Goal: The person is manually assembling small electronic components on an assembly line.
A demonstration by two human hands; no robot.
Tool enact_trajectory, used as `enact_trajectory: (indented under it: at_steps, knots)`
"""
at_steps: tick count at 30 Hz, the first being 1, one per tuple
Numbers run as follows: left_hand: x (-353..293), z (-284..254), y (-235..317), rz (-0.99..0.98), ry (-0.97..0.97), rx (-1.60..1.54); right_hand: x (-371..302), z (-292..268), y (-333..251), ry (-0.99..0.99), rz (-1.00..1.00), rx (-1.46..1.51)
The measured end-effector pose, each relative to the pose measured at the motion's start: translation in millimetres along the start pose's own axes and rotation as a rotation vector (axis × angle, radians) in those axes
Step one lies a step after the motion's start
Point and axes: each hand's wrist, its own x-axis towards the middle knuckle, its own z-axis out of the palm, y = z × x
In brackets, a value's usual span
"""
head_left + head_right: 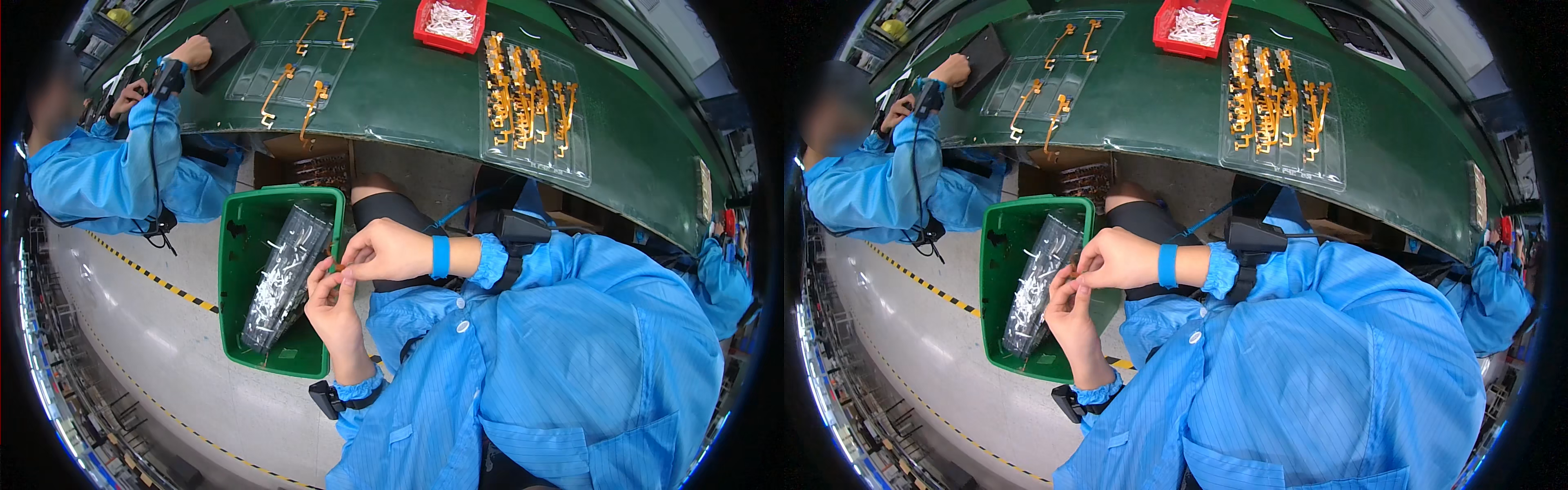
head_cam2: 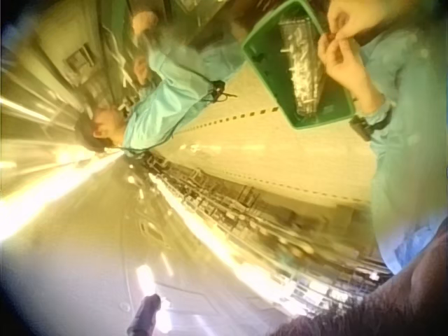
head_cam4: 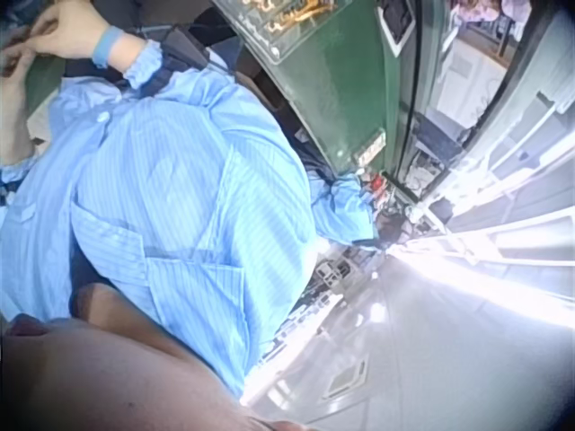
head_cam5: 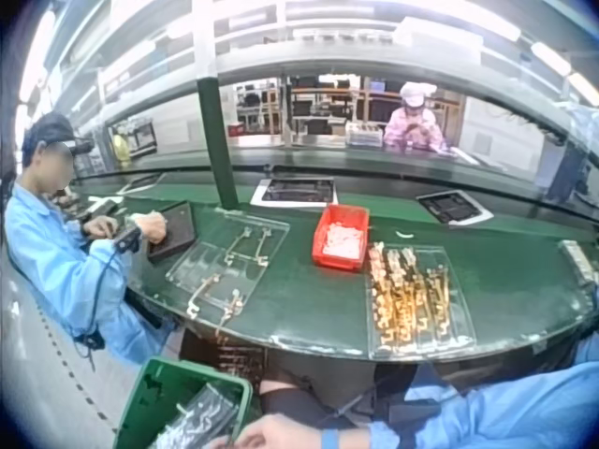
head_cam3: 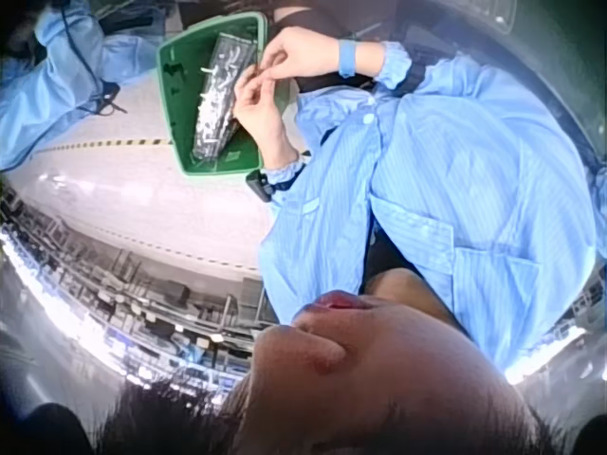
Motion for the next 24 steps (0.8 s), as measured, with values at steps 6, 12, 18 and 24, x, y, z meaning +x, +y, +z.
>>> enact_trajectory:
  at_steps: [6, 12, 18, 24]
  knots:
    - [3.0, -1.6, -9.3, -0.067, -0.052, -0.158, -0.4, -6.6, -0.3, -0.040, 0.063, 0.058]
    - [4.2, 5.7, -7.5, -0.175, 0.000, -0.338, -1.6, -4.7, 3.4, 0.051, -0.073, 0.092]
    - [-1.6, 20.3, -8.0, -0.010, 0.103, -0.139, -2.7, 1.6, 10.5, 0.106, 0.021, 0.253]
    - [-4.4, 26.0, -10.4, 0.058, 0.166, -0.002, -1.8, -4.8, 4.9, 0.039, 0.038, 0.208]
